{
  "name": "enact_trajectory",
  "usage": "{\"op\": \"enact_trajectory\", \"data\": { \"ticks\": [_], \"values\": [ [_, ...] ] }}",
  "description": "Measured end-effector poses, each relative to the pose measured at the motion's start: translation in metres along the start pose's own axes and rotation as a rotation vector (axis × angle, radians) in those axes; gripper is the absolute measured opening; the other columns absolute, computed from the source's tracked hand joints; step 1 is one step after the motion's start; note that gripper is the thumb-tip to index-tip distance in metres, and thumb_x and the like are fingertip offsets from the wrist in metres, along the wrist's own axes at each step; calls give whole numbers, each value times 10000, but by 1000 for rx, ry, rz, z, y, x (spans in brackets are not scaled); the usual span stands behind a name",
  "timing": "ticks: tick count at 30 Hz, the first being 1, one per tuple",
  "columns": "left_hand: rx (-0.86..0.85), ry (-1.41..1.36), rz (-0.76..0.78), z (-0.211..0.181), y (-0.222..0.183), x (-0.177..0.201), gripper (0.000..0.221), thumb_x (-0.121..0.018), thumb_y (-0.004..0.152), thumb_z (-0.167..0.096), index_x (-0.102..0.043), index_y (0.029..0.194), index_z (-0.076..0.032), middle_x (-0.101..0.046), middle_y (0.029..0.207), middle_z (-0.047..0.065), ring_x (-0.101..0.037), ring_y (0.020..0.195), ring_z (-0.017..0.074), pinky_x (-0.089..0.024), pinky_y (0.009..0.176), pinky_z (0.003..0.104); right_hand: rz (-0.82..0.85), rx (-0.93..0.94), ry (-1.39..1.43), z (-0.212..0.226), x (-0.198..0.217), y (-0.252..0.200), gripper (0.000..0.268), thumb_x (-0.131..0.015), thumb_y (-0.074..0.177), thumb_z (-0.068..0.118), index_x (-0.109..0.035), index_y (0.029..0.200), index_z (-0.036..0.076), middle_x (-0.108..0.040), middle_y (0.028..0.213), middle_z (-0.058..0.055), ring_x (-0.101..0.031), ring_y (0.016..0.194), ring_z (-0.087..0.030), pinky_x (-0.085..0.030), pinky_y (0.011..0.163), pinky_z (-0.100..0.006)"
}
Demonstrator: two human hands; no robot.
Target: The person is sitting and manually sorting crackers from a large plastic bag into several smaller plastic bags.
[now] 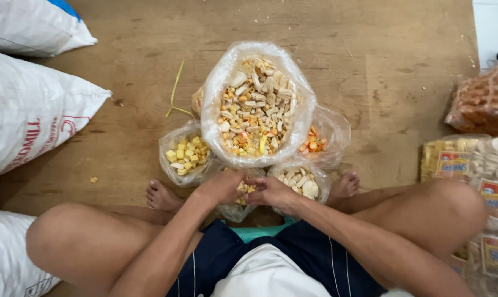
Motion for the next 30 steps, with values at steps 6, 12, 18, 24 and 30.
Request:
{"op": "enact_trajectory", "data": {
  "ticks": [6,12,18,24,30],
  "values": [
    [162,147,134,99,101,-115,825,-849,691,-540,-549,1357,-158,-741,1176,150,-696,1172,321,-588,938,470,135,8,-408,60,-8,-14,518,-861,796,176,-717,1281,63,-748,991,-131,-727,880,-189,-626,767,-292],
    [135,144,233,38,47,-4,524,-748,837,-424,-717,1264,-122,-731,1219,201,-673,1208,383,-572,966,546,-156,440,-1033,104,41,65,294,-771,856,222,-766,1141,152,-788,1033,-86,-769,931,-269,-597,846,-401],
    [176,148,-14,63,85,29,438,-707,872,-383,-708,1275,-213,-740,1171,157,-696,1171,352,-582,900,575,-174,479,-1393,80,103,164,355,-666,879,254,-729,1221,181,-724,1169,-176,-683,1166,-371,-536,999,-492],
    [231,108,-135,74,66,49,465,-698,893,-285,-645,1287,-44,-717,1158,219,-690,1128,435,-566,915,601,-117,401,-1453,72,91,164,330,-621,922,270,-756,1195,141,-721,1125,-213,-683,1137,-397,-539,1005,-478],
    [201,131,-231,88,74,43,443,-715,894,-274,-646,1267,-45,-716,1128,215,-699,1101,436,-574,887,598,-180,344,-1367,88,83,149,402,-676,897,354,-736,1261,193,-694,1184,-206,-669,1160,-405,-537,1000,-494]
  ]
}}
Point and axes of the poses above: each hand's wrist, its own y-axis towards the middle knuckle, its own x-axis out of the back of the hand, z = x × y, the point moved 2 cm from there along y, towards the middle knuckle
